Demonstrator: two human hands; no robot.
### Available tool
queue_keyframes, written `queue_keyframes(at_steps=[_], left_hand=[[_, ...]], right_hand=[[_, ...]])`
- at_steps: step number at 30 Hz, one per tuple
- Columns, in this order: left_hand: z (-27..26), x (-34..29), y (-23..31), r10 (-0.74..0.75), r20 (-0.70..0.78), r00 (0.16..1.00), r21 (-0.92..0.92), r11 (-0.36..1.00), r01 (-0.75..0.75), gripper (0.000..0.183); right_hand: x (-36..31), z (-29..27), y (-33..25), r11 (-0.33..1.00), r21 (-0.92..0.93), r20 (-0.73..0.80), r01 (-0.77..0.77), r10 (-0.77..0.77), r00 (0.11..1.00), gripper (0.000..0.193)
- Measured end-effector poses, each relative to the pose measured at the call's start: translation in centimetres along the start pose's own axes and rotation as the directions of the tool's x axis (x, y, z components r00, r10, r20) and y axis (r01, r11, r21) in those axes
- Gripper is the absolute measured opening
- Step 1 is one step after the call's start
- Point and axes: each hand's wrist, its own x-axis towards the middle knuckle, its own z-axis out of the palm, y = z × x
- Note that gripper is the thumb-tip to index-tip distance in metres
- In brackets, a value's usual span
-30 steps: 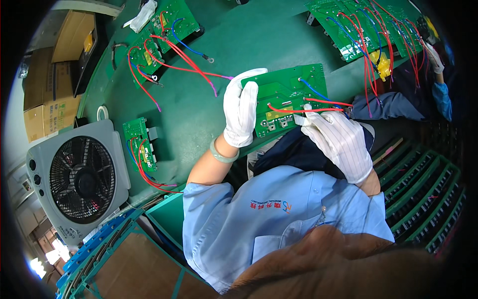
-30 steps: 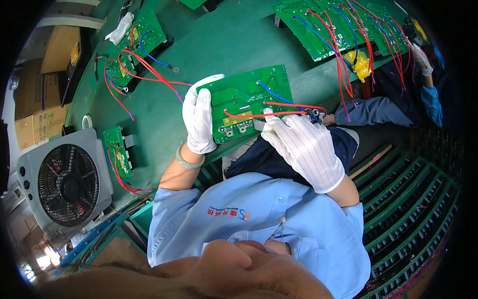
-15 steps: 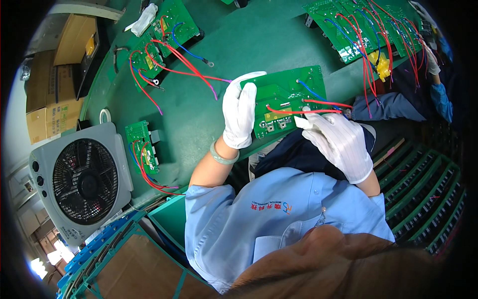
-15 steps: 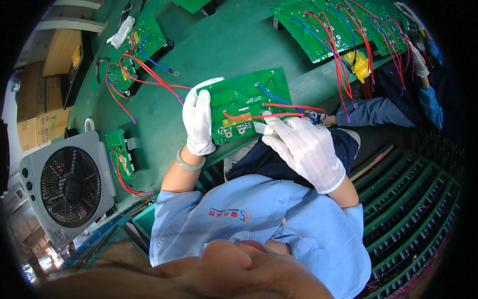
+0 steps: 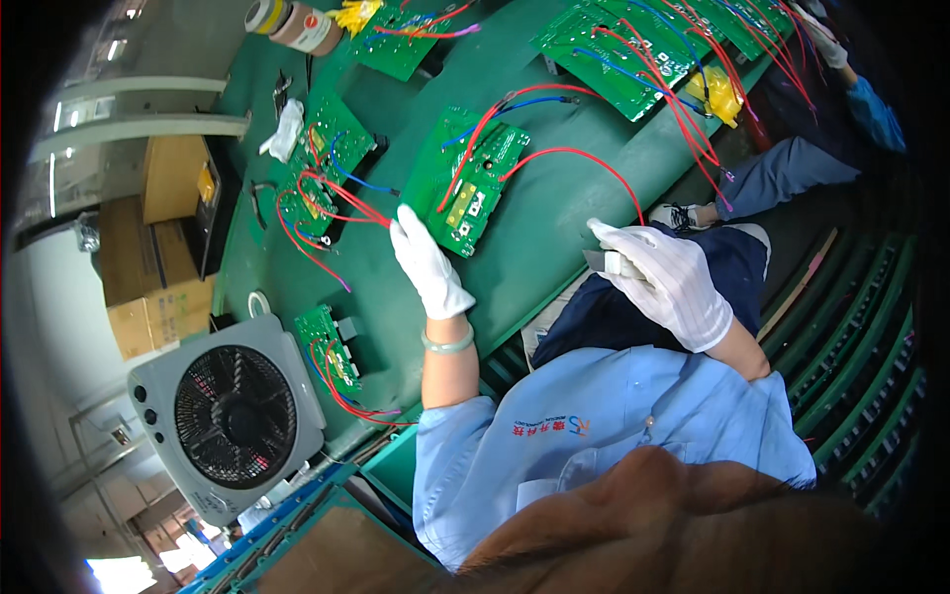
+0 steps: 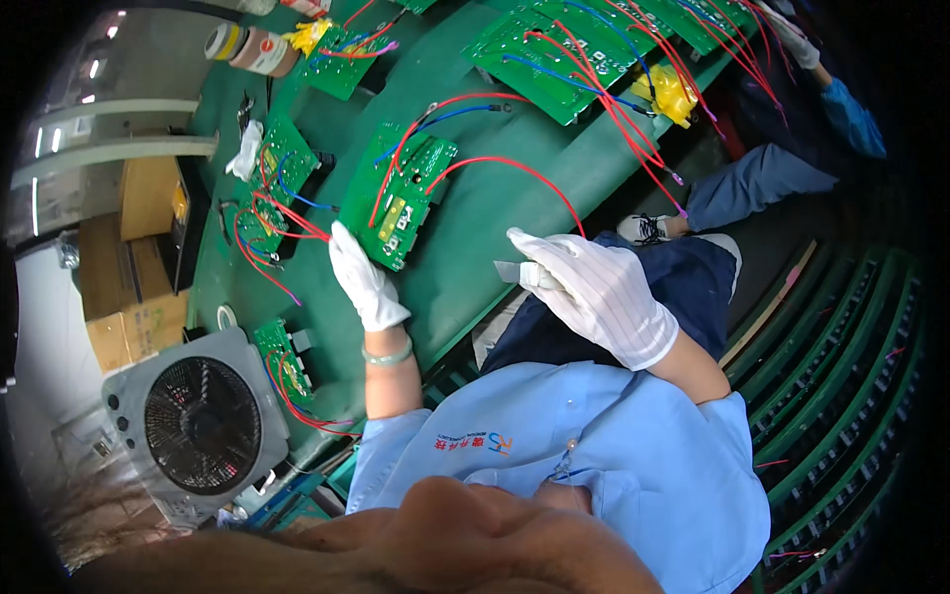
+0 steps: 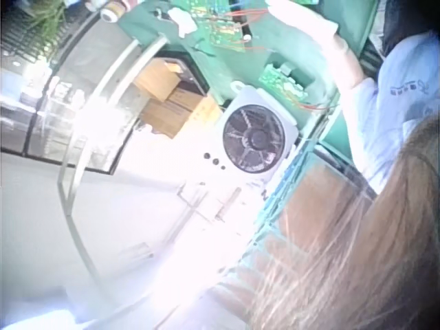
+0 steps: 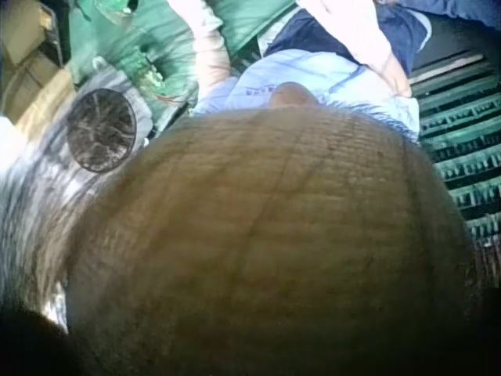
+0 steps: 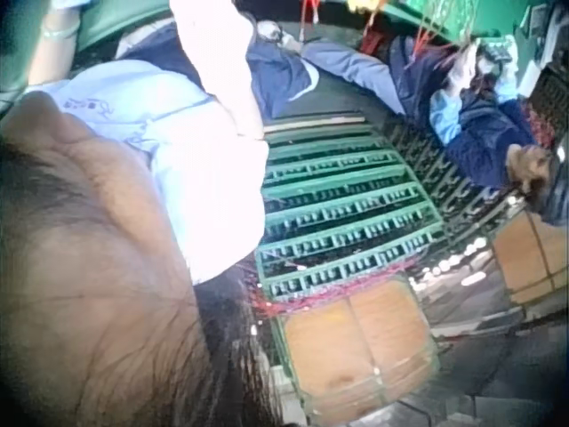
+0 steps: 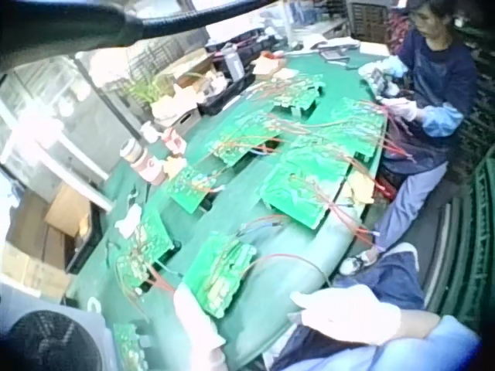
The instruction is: The person assembles electronic circuit boards at a workstation. They pick up green PCBs, connect red and blue wires to terminals, and attach cylindrical capacitors to the boards. The person handles the components one at a time, inspecting the connections and placing the finished boards on the table.
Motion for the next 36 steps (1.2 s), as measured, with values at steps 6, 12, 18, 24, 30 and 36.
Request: queue_keyframes(at_steps=[6,12,18,24,30,36], left_hand=[[-0.1,-9.4,2.5,-0.040,0.101,0.994,0.129,0.991,0.027,0.038],[0.8,-14.4,4.3,0.227,0.640,0.734,0.206,0.870,-0.448,0.071],[-2.5,-10.1,5.6,0.093,0.895,0.435,0.084,0.925,-0.371,0.036],[-3.3,-2.3,3.0,-0.038,0.304,0.952,0.085,0.996,0.013,0.031],[1.0,3.0,2.6,-0.056,0.590,0.806,0.030,0.998,0.048,0.040],[0.4,3.5,3.2,-0.178,0.872,0.456,0.064,0.965,0.254,0.058]], right_hand=[[-0.9,2.1,1.2,0.977,0.185,-0.002,-0.110,0.112,0.994,0.061],[-0.8,4.9,1.4,0.960,0.252,-0.079,-0.119,0.143,0.987,0.060],[-0.3,5.8,5.1,0.440,0.819,0.149,-0.369,0.458,0.876,0.049],[-0.4,5.9,3.9,0.534,0.730,0.094,-0.427,0.541,0.836,0.053],[-0.7,4.7,2.7,0.571,0.594,0.209,-0.567,0.571,0.794,0.057],[0.8,4.8,3.4,0.452,0.743,0.245,-0.493,0.502,0.829,0.050]])
